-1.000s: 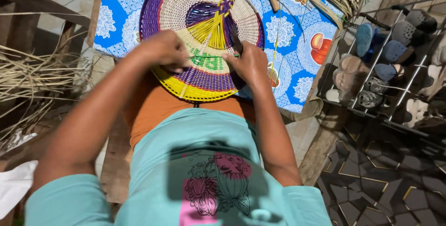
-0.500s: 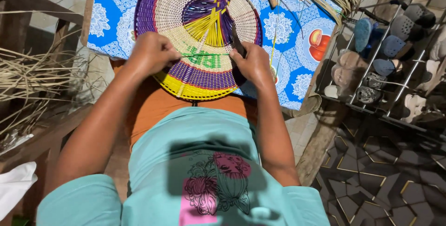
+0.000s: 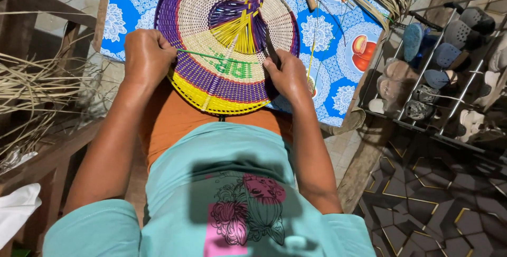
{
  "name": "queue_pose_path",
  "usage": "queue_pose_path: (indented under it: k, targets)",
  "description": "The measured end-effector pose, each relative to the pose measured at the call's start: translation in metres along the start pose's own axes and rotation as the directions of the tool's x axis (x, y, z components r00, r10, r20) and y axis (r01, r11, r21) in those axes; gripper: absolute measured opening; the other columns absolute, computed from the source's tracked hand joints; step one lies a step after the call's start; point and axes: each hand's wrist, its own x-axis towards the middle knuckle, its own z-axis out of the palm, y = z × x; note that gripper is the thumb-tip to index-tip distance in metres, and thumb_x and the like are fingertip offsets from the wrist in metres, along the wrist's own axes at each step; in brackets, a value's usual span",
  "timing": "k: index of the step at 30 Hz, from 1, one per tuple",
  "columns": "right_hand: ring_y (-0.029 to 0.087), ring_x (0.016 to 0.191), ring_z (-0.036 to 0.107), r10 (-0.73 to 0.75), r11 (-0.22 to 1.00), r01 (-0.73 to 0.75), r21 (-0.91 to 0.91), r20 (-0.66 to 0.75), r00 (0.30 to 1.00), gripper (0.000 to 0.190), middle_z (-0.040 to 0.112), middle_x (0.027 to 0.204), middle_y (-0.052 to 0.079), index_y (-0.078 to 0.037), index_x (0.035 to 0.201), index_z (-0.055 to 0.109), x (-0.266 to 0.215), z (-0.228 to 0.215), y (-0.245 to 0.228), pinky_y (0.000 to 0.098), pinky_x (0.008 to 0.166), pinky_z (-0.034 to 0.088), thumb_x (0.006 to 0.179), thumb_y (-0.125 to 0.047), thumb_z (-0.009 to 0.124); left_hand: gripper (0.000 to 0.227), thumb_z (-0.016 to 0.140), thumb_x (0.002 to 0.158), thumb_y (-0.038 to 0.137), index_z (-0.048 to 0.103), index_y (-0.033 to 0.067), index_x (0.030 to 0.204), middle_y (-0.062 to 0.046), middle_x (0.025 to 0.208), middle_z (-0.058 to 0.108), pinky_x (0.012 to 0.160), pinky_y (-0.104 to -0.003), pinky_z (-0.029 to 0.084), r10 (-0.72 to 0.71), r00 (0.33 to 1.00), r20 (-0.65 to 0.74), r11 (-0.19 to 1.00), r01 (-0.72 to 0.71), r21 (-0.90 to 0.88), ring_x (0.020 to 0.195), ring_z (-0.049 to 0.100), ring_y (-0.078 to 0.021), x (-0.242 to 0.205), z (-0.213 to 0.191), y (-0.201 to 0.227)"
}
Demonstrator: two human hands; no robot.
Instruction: Weaving a decorative fan using dried plant fibers and a circular frame
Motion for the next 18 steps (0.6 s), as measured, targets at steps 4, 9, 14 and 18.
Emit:
queue_pose_path:
  k: [4,9,14,18]
  targets:
    - [0.035,0.066,0.060,-0.023,0.996,0.029,0.086,-0.071,0.997,0.013,0.059,0.066,0.014,-0.011,0.082,0.064,-0.012,-0.006,-0.002,0.0418,0.061,0.045,0.077,-0.024,0.065,0.012,0.068,0.067,0.004,0.059,0.0044,0.059,-0.013,0.051,0.053,0.048,-0.036,0.045,0.005,1.000,-0.017,1.000,-0.005,-0.010,0.052,0.055,-0.0330,-0.004,-0.006,0.014]
    - [0.027,0.058,0.055,-0.017,0.987,0.038,0.157,-0.134,0.991,0.010,0.057,0.065,0.012,-0.008,0.082,0.064,-0.031,-0.022,-0.015,0.0359,0.056,0.044,0.082,-0.018,0.062,0.009,0.062,0.067,0.000,0.059,0.0036,0.059,-0.016,0.051,0.052,0.048,-0.038,0.045,0.007,1.000,-0.023,1.000,-0.007,0.014,0.053,0.055,-0.0368,-0.006,-0.012,0.028]
    - [0.028,0.058,0.054,-0.059,0.978,0.090,0.190,-0.164,0.985,0.016,0.055,0.065,0.014,-0.004,0.083,0.062,-0.039,-0.024,-0.009,0.0366,0.053,0.042,0.088,-0.018,0.056,0.009,0.059,0.065,0.000,0.058,0.0033,0.057,-0.016,0.049,0.051,0.047,-0.039,0.045,0.006,1.000,-0.024,0.999,-0.005,0.039,0.053,0.056,-0.0379,-0.007,-0.014,0.033]
    - [0.021,0.048,0.056,-0.077,0.951,0.118,0.285,-0.152,0.985,0.021,0.057,0.065,0.011,-0.004,0.087,0.063,-0.047,-0.030,-0.019,0.0321,0.050,0.047,0.092,-0.018,0.049,0.007,0.057,0.063,0.000,0.058,0.0030,0.057,-0.018,0.050,0.052,0.045,-0.041,0.044,-0.013,0.999,-0.033,1.000,0.013,0.021,0.053,0.056,-0.0392,-0.006,-0.011,0.033]
